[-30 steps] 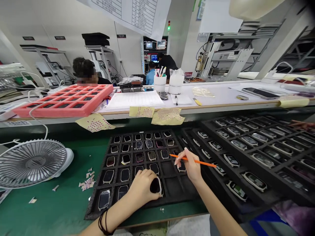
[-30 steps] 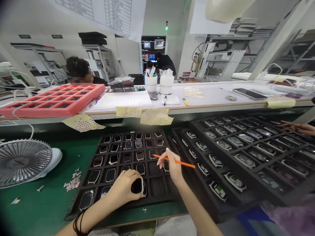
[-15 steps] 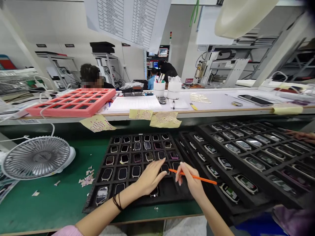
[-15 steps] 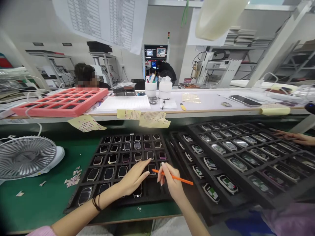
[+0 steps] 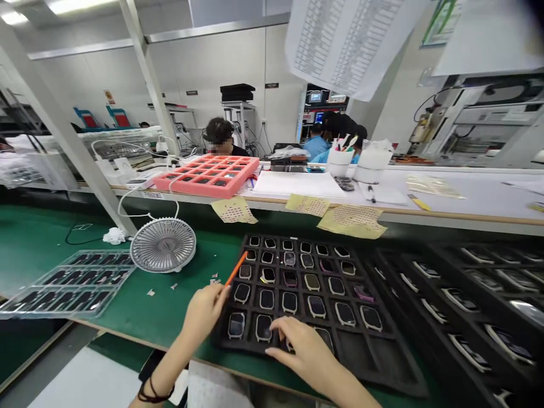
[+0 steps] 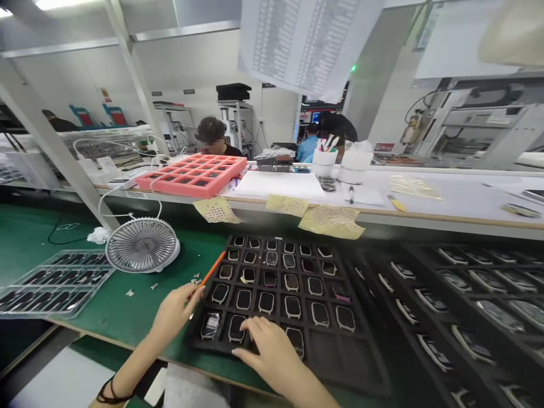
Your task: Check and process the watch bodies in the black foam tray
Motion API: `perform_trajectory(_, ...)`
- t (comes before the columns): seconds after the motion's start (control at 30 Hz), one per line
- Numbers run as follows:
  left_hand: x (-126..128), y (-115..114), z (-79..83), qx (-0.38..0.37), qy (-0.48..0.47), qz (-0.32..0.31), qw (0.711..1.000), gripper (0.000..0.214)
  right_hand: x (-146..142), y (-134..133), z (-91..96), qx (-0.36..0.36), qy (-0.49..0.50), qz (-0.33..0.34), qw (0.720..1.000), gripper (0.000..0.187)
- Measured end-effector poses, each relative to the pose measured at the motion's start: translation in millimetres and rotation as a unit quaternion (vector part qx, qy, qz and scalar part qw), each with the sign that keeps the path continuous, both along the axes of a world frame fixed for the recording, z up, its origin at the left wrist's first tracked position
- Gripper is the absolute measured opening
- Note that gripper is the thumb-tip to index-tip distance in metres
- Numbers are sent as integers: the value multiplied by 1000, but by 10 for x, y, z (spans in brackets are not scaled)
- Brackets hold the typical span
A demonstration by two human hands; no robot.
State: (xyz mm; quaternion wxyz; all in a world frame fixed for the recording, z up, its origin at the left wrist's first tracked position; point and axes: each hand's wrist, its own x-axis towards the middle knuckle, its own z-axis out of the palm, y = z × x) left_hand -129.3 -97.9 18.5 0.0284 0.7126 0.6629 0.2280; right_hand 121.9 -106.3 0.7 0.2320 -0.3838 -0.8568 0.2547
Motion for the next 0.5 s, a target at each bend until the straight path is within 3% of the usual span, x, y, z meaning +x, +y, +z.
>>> perform_trajectory(0.1,-557,-42,-191,-34,126,103,986,35,-199,-78,-222,165,-90,-31,982,29)
perform_trajectory(0.23,-892,-49,-357,-52,184,143,971,34,-315,-114,-475,259,-82,-54,961,26)
perform_trajectory(0.3,-862,79,-312,-25,161,113,980,29,-341,-112,-538,289,-66,-54,954,22)
perform_trajectory(0.37,-708,340,-201,-2,121,36,992,25,-367,-104,-577,305,-54,-65,949,25)
perform_trajectory(0.43,-480,711,-82,-8,85,-62,994,25,-389,-100,-602,312,-40,-71,947,33)
perform_trajectory(0.5,-253,1131,-4,-30,74,-121,989,26,-393,-116,-609,319,-31,-59,945,38)
